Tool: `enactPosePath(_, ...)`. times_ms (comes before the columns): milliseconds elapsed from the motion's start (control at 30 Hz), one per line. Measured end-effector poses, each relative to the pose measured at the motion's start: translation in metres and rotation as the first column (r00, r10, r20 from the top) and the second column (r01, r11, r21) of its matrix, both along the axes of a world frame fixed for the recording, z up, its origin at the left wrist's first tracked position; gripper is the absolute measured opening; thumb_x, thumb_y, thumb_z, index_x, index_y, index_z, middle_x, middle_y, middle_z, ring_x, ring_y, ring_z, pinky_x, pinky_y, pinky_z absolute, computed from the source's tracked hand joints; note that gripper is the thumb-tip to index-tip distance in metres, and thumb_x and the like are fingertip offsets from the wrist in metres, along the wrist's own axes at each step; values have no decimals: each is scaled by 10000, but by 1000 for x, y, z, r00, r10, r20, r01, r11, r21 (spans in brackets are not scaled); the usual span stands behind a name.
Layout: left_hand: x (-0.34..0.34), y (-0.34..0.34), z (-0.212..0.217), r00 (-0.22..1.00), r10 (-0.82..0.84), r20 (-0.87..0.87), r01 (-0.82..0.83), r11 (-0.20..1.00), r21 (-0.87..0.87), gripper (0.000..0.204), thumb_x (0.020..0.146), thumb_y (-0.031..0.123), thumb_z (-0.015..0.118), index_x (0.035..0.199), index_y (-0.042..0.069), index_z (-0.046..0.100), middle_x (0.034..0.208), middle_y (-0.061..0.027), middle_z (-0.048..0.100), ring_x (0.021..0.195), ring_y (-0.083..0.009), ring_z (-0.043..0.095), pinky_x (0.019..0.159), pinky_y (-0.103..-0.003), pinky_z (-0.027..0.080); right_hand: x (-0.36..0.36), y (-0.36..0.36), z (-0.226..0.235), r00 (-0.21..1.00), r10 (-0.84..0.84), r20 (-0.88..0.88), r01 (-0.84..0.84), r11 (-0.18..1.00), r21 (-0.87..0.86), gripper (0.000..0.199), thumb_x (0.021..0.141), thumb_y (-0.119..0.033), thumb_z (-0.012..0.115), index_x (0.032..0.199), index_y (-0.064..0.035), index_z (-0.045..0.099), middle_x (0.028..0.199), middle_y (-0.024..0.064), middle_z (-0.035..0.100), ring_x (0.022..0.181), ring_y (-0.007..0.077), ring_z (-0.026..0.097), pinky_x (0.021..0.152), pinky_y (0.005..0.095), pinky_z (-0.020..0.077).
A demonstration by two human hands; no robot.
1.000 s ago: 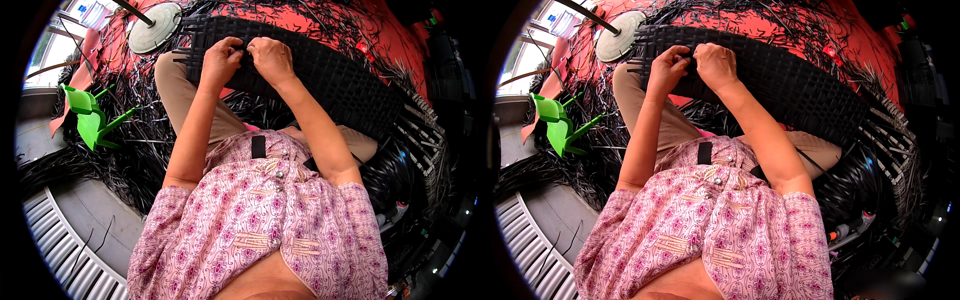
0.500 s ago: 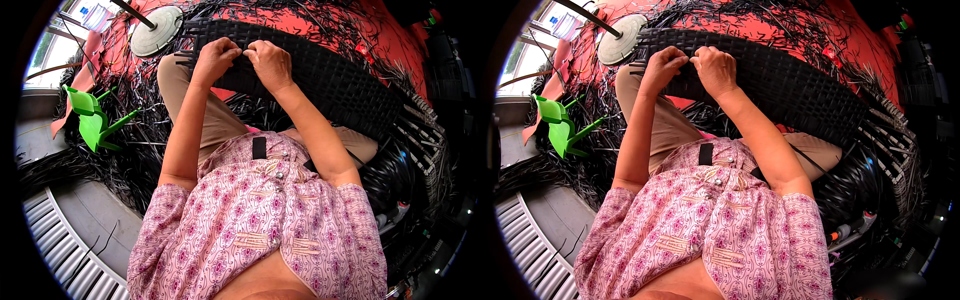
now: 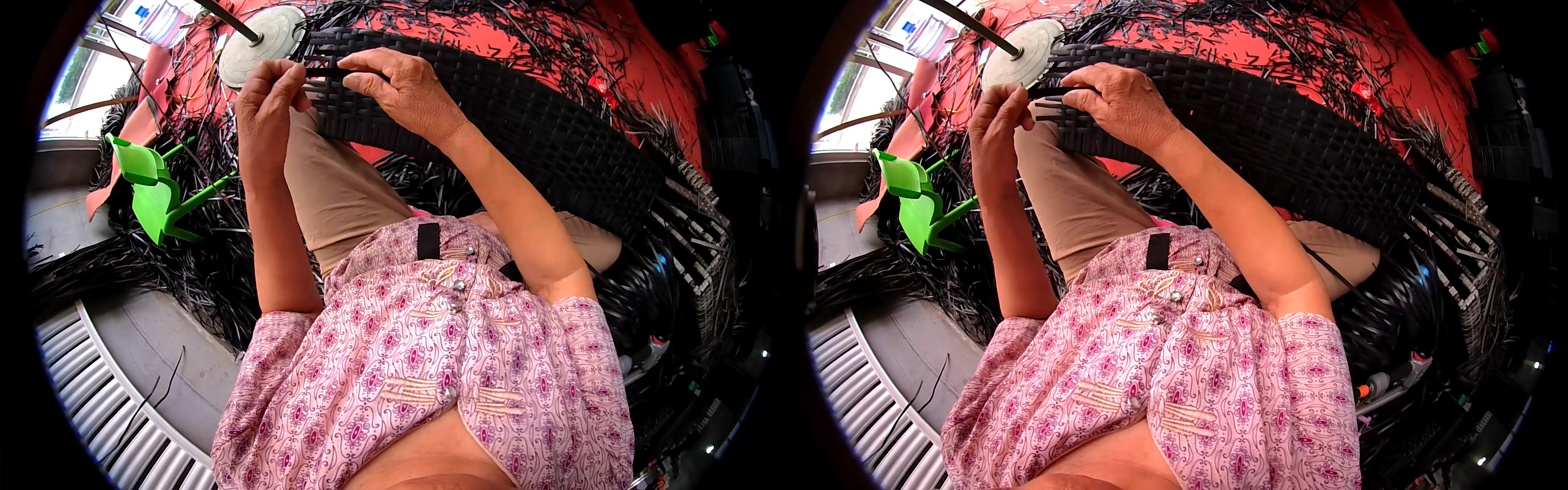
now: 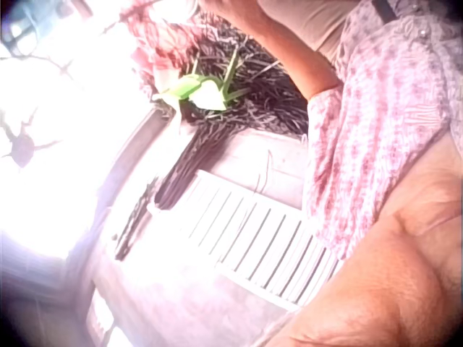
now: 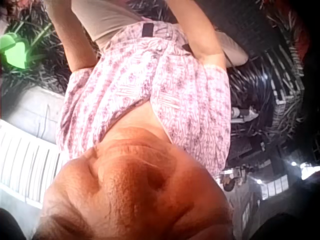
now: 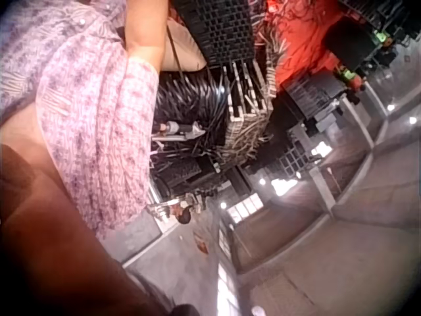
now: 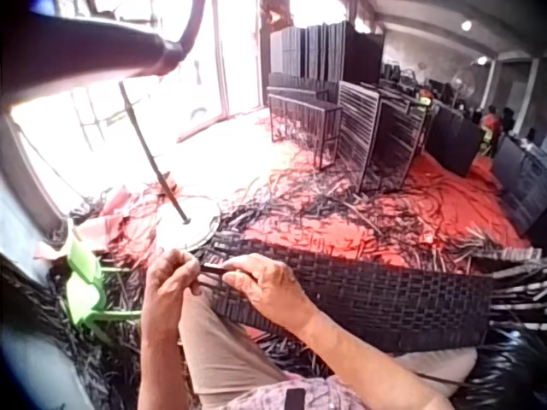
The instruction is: The person sits cross-legged on the floor and weaves a black mat by hand. They interlace black plastic strips into a grid pattern, occasionally adjusting the mat's position. At 00:51, they use pink scissors to trim a strip before continuing the weaving process.
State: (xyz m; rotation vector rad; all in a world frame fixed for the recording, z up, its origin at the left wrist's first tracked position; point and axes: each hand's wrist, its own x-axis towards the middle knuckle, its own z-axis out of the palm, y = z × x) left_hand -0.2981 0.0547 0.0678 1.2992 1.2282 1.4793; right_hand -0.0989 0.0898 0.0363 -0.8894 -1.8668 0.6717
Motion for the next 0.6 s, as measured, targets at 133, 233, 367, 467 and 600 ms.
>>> enactPosePath(133, 6, 1, -5, 989, -151, 7, 150, 988, 40, 134, 976, 167, 661, 947, 36, 652, 785, 31, 596, 659, -53, 535, 615, -206, 428, 8, 3, 3, 997, 43, -69, -51, 993, -107, 215, 916, -250, 735, 962, -44, 768, 884, 58, 749, 816, 131, 706, 747, 274, 554)
enactPosePath(233, 15, 19, -28, 988, -137, 70, 145, 981, -127, 157, 984, 194, 655, 1002, 39, 675, 852, 4, 657, 689, -62, 583, 645, -208, 478, 20, 1, -7, 989, -145, -8, 142, 980, -141, 208, 894, -244, 739, 920, -40, 766, 827, 83, 743, 764, 186, 711, 707, 310, 557)
enactPosePath(367, 38, 36, -66, 960, -106, -260, 48, 975, -219, 208, 931, 211, 699, 1003, 16, 702, 886, -53, 712, 731, -125, 659, 694, -265, 536, 27, -4, -28, 958, -286, -32, 271, 933, -236, 211, 876, -234, 738, 945, -36, 758, 806, 153, 731, 730, 263, 730, 692, 347, 568)
enactPosePath(467, 54, 38, -80, 607, 63, -792, -81, 997, 17, 253, 870, 266, 737, 975, 37, 712, 921, -103, 720, 813, -229, 692, 735, -350, 543, 27, -5, -38, 943, -329, 42, 331, 928, -168, 175, 870, -188, 721, 958, -40, 751, 842, 169, 729, 757, 310, 724, 710, 385, 573)
enactPosePath(600, 65, 39, -82, 526, 116, -842, -155, 987, 39, 268, 851, 297, 714, 952, 49, 709, 943, -129, 702, 905, -317, 680, 798, -416, 524, 22, -6, -43, 908, -389, 158, 400, 915, -50, 148, 868, -170, 688, 925, -44, 741, 856, 173, 727, 778, 345, 712, 727, 419, 574)
